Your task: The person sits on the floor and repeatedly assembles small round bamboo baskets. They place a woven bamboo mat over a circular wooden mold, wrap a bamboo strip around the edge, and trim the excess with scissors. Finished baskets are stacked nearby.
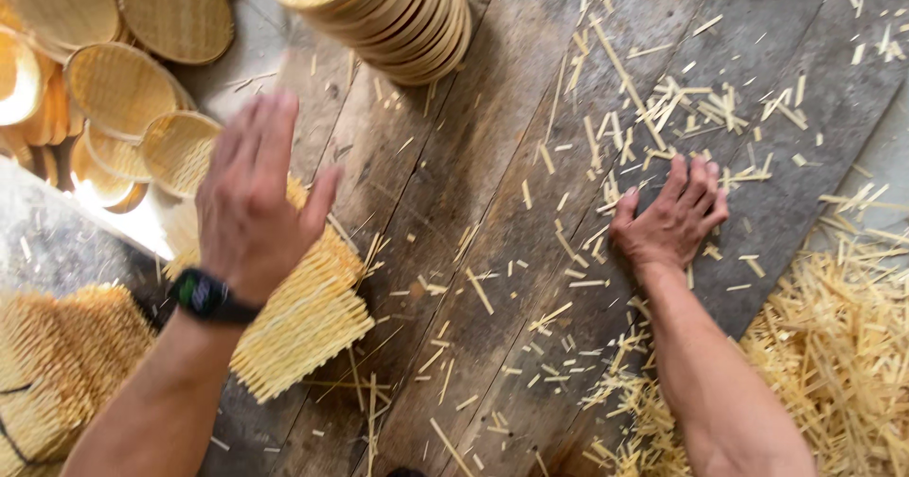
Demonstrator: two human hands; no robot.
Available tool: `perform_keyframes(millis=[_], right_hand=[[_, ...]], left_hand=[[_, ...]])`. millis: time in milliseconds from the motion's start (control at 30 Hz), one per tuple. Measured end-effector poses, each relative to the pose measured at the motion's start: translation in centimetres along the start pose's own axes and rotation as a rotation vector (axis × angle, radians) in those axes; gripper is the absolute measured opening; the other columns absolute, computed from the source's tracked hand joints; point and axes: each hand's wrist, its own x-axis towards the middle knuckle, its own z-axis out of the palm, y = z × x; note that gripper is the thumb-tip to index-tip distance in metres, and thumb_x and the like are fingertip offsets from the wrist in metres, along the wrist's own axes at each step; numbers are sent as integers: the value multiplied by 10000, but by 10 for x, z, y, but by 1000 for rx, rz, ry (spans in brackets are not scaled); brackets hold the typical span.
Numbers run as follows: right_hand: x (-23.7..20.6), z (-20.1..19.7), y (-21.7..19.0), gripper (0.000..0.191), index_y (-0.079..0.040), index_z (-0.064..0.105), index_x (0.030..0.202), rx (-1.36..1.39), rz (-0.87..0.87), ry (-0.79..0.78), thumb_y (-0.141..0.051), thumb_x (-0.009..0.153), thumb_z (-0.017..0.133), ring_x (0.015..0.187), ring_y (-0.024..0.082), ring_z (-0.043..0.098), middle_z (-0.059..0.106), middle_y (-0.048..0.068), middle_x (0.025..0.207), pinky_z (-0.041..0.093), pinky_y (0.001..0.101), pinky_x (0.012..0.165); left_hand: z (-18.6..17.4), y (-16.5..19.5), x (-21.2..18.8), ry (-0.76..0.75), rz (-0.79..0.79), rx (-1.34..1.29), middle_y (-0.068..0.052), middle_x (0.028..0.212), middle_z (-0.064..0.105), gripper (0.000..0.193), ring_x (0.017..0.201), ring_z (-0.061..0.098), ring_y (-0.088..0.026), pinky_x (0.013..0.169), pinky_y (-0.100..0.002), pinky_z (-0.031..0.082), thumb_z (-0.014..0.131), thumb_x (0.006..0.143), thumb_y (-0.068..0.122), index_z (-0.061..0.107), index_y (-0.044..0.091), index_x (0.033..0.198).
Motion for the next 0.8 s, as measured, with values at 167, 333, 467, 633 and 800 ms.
perform_keyframes(millis=[167,333,467,633,800], right_hand=[[-9,-10,11,818,31,343,1575,131,-105,-146,-444,978,636,1525,418,161,273,285,1611,98,606,1195],[-163,-91,10,875,-28,305,1591,64,-209,-227,-564,939,536,1524,387,285,291,265,1628,172,611,1251],[-373,-175,-27,1131,-102,259,1542,-187,-29,-765,-834,744,585,1418,391,383,360,254,1520,352,596,1131],[-514,-219,-87,1178,-82,287,1512,-121,351,-851,-815,681,687,1378,441,440,336,263,1527,496,532,1065],[-535,-225,-121,812,-45,422,1344,171,603,-560,-438,724,768,1206,396,530,448,226,1306,516,515,991]], left_hand=[[-48,1,-172,-199,-255,-157,-261,1433,587,699,1350,546,-361,1103,-477,479,780,888,330,520,-7,1442],[-48,-24,-279,-190,-279,-113,-304,1420,535,908,1301,526,-440,1039,-510,467,860,690,418,516,-33,1398],[-55,-44,-333,-64,-436,-231,-286,1380,575,814,1250,580,-418,1026,-496,504,841,804,399,540,-38,1420],[-66,-15,-410,-114,-553,-473,-182,1224,685,538,1070,667,-298,905,-440,547,809,864,319,660,30,1293],[-30,97,-492,-267,-491,-949,-102,1020,742,521,904,701,-182,809,-331,577,804,817,364,705,41,1214]])
